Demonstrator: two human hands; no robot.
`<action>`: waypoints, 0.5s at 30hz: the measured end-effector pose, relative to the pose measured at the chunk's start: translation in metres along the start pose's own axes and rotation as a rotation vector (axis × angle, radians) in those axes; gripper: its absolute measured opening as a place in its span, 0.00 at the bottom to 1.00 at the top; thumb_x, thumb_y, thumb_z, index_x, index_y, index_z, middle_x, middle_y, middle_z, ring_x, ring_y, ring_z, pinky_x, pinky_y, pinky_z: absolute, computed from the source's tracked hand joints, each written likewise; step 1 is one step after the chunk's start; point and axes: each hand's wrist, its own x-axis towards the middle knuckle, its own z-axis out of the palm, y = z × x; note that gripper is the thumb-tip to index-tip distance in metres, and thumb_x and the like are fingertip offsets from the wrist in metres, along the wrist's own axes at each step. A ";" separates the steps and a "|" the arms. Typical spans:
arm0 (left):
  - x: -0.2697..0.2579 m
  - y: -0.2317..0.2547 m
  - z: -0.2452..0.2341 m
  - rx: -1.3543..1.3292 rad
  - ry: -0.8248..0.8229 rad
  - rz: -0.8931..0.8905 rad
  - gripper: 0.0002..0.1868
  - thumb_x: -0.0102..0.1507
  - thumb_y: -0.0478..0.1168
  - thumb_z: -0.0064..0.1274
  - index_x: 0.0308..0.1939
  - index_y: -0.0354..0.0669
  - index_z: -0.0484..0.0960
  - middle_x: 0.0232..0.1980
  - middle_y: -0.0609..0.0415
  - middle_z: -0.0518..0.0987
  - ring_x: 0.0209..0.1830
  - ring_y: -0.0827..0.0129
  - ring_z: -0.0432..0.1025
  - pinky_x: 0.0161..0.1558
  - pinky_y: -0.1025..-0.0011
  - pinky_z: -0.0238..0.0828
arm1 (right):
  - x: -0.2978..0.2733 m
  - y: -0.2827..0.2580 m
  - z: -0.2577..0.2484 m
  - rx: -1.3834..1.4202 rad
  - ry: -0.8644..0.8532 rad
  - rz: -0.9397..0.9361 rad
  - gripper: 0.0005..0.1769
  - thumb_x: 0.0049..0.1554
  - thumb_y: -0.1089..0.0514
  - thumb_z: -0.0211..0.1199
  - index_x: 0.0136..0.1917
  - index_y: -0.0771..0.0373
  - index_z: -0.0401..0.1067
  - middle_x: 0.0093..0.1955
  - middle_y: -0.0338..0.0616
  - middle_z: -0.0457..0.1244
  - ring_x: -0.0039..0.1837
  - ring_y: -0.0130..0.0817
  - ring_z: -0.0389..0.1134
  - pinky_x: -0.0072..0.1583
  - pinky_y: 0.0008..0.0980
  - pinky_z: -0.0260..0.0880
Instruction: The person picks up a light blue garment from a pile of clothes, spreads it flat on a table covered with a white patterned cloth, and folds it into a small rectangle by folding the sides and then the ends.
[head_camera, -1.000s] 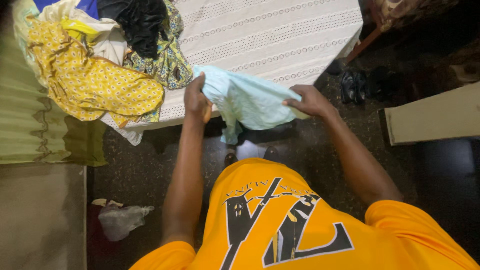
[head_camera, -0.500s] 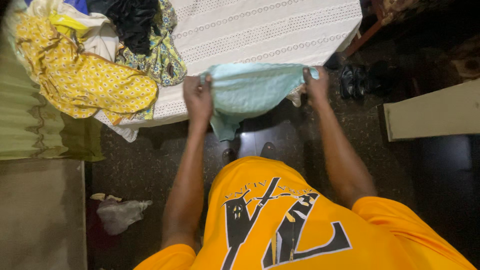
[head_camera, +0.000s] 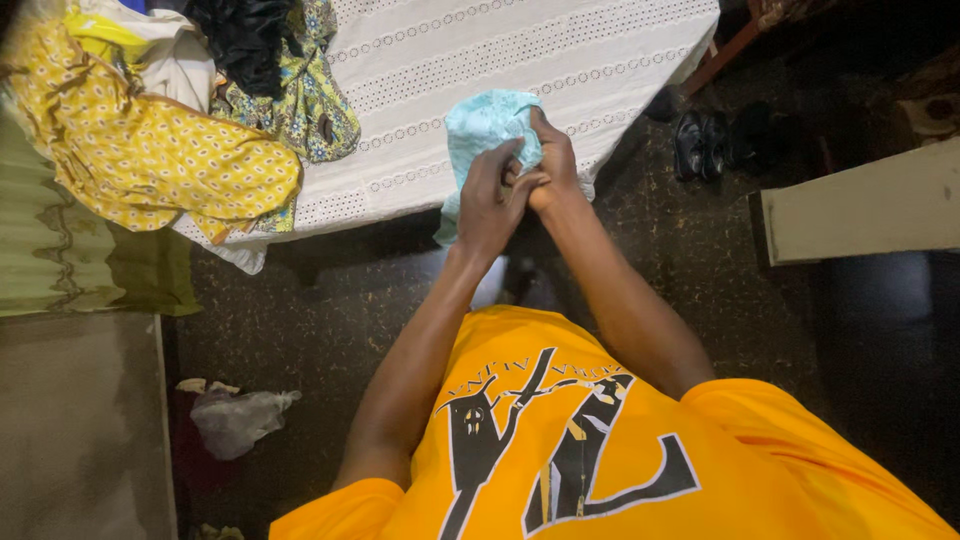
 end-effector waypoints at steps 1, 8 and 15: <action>-0.001 -0.001 0.000 0.011 -0.004 0.004 0.26 0.61 0.35 0.68 0.61 0.39 0.76 0.42 0.48 0.76 0.40 0.61 0.72 0.44 0.64 0.72 | -0.006 -0.002 0.012 -0.036 0.134 -0.033 0.20 0.66 0.44 0.59 0.60 0.62 0.69 0.47 0.47 0.68 0.44 0.40 0.72 0.42 0.36 0.74; -0.015 -0.051 -0.011 0.010 0.131 -0.163 0.07 0.70 0.40 0.58 0.43 0.44 0.77 0.43 0.55 0.75 0.42 0.69 0.72 0.42 0.70 0.76 | -0.030 -0.034 0.044 -0.442 0.351 -0.284 0.37 0.59 0.60 0.66 0.76 0.67 0.54 0.57 0.51 0.67 0.53 0.37 0.69 0.57 0.35 0.76; -0.008 -0.086 -0.093 0.049 0.238 -0.376 0.10 0.72 0.47 0.54 0.42 0.46 0.80 0.44 0.58 0.72 0.43 0.72 0.70 0.42 0.71 0.76 | -0.080 -0.110 0.018 -0.934 0.611 -0.405 0.22 0.60 0.61 0.64 0.67 0.65 0.70 0.47 0.42 0.66 0.42 0.25 0.64 0.42 0.23 0.69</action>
